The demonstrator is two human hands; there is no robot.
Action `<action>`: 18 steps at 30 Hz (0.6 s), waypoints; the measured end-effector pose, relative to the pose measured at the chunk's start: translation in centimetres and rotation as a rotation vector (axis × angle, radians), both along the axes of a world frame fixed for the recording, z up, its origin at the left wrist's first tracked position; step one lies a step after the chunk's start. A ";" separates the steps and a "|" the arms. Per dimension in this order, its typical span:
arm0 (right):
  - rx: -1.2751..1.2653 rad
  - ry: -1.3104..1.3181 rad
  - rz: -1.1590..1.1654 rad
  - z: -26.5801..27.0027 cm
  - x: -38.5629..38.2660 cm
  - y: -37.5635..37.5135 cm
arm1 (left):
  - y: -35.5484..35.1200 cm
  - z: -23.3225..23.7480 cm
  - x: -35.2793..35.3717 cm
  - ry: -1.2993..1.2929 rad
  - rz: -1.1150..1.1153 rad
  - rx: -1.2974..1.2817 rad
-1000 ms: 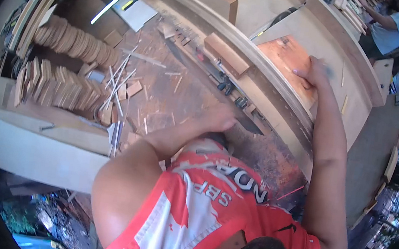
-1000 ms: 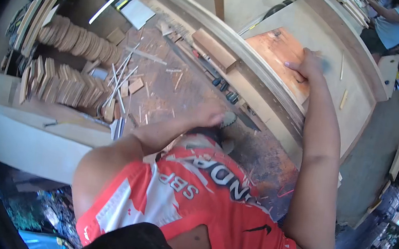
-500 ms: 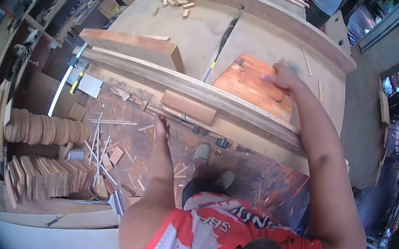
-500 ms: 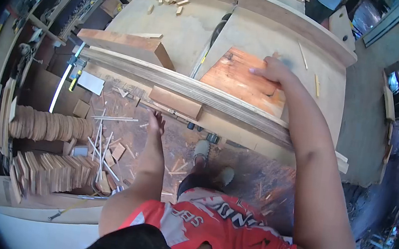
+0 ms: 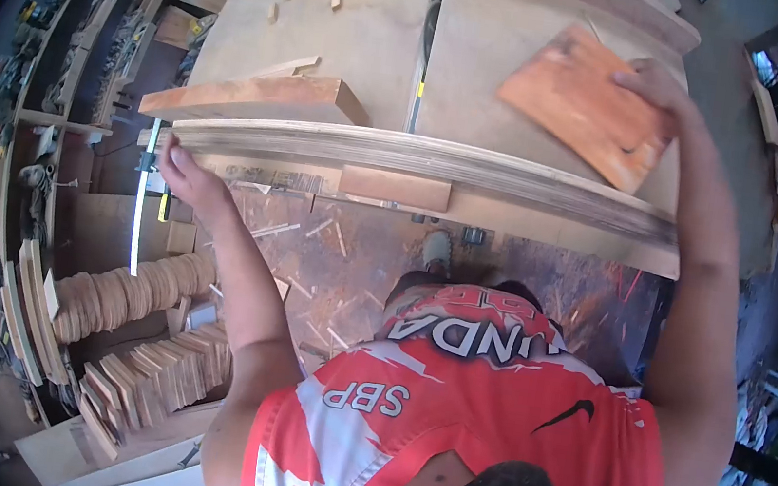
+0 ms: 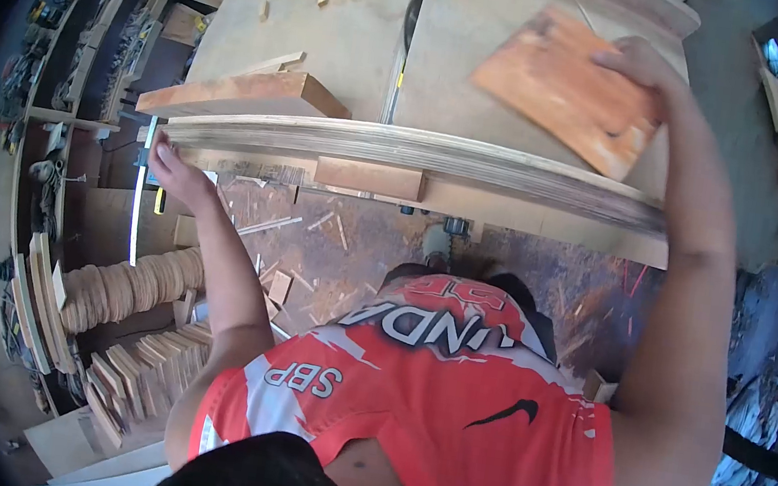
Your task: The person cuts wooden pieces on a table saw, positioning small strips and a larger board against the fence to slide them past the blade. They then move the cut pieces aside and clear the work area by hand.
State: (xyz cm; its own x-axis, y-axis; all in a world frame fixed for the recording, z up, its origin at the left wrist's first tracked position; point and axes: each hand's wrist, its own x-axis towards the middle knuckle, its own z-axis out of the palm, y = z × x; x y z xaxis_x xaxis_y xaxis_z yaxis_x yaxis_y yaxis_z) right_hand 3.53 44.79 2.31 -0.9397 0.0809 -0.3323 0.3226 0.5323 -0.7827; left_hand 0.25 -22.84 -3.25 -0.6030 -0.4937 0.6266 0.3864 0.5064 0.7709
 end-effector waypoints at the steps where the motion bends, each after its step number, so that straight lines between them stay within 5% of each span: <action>1: 0.122 -0.027 -0.009 0.1 0.6 2.4 | 0.4 1.4 -1.6 0.064 -0.013 -0.101; 4: 0.446 -0.011 -0.046 -2.3 2.7 7.4 | 2.0 4.6 -5.7 0.168 -0.075 -0.234; 8: 0.581 -0.119 -0.164 -2.9 3.7 6.0 | 2.4 3.7 -11.3 -0.146 -0.310 -0.369; 10: 1.068 0.563 0.014 -3.9 5.0 2.9 | 2.5 3.1 -12.3 -0.293 -0.370 -0.456; 12: 0.438 0.176 -0.100 -3.7 6.3 -4.6 | 3.4 3.9 -11.8 -0.691 -0.293 -0.491; 14: 0.326 0.167 0.335 -5.7 7.1 -8.4 | 3.7 4.0 -11.8 -0.674 -0.281 -0.486; 18: 0.164 -0.001 0.449 -6.4 4.7 -12.7 | 3.8 4.3 -11.6 -0.741 -0.266 -0.484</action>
